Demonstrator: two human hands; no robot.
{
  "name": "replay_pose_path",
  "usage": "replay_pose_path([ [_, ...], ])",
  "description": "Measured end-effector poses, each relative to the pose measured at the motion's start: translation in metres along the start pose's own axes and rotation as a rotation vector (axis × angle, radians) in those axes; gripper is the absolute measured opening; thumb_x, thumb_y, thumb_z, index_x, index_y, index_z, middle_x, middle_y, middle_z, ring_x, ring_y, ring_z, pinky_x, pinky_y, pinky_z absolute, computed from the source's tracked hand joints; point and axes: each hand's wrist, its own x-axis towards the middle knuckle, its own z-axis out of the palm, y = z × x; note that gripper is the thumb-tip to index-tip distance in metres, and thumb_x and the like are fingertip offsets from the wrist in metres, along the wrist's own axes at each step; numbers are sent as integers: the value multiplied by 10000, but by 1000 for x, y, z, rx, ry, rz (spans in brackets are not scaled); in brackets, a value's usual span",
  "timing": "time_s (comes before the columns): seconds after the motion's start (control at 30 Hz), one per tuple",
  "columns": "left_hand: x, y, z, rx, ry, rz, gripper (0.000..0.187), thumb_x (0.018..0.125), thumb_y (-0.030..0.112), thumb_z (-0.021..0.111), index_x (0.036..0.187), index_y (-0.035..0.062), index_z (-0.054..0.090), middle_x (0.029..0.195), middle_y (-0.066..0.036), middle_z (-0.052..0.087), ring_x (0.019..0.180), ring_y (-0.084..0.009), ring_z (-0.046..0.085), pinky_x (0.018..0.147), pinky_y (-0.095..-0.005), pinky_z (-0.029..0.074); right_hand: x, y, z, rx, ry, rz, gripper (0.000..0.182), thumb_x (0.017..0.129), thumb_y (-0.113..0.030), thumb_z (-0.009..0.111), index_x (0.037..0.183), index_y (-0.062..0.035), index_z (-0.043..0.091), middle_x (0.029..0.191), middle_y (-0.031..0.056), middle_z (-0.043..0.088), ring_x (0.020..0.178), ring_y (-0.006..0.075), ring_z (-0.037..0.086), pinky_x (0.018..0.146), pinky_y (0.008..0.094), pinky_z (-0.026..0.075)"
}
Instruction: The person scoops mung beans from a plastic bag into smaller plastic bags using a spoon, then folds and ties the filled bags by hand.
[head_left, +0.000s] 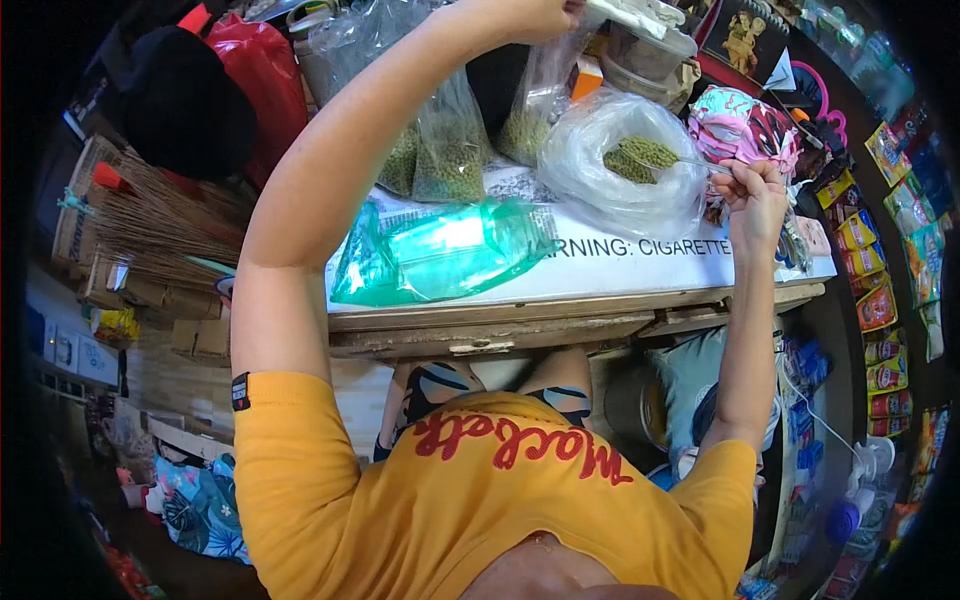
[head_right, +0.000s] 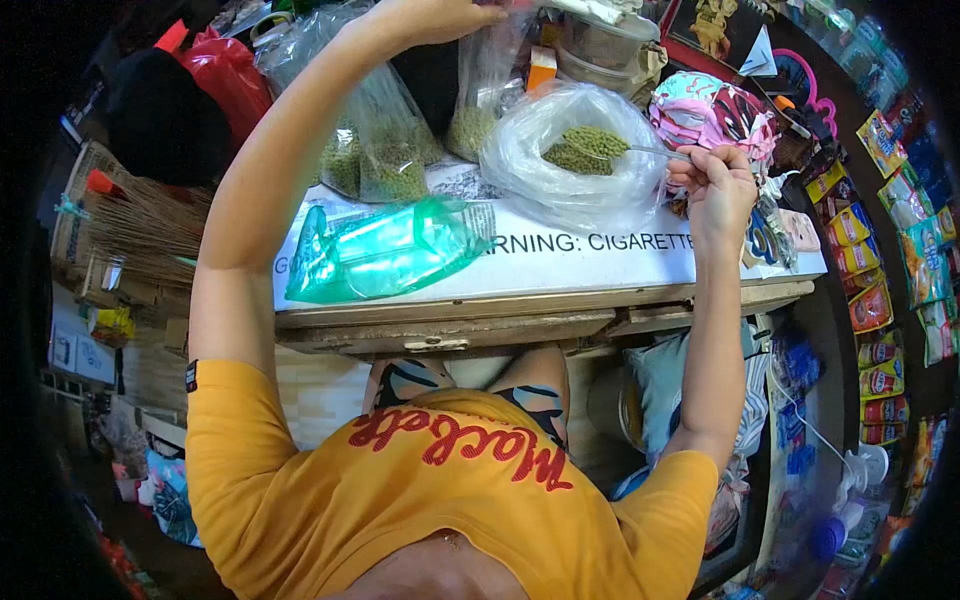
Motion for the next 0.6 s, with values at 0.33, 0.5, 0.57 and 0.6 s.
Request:
replay_pose_path([
  [0.33, 4, 9, 19, -144, -182, 126, 201, 710, 153, 659, 874, 39, 670, 921, -134, 652, 869, -265, 631, 752, -360, 494, 34, -36, 1, -58, -39, -64, 105, 813, 32, 539, 781, -47, 478, 816, 150, 642, 637, 200, 649, 563, 278, 533],
  [0.5, -3, 24, 20, -197, -225, 235, 199, 731, 141, 650, 862, -8, 628, 766, -146, 637, 756, -274, 634, 700, -345, 481, 54, -63, 9, -92, -68, -87, 104, 816, 38, 532, 792, -44, 472, 826, 158, 643, 655, 197, 646, 582, 286, 531],
  [0.57, 1, 28, 24, -168, -277, 238, 196, 727, 139, 652, 857, -6, 630, 793, -145, 641, 766, -273, 634, 701, -349, 483, 60, -71, 15, -98, -90, -95, 99, 819, 40, 526, 783, -39, 477, 843, 171, 645, 670, 201, 652, 586, 280, 536],
  [0.6, 3, 30, 26, -154, -304, 240, 194, 725, 138, 652, 854, -6, 631, 806, -144, 643, 771, -272, 634, 702, -351, 485, 65, -73, 16, -102, -96, -90, 98, 821, 38, 525, 780, -38, 480, 850, 174, 645, 677, 202, 654, 588, 280, 537],
])
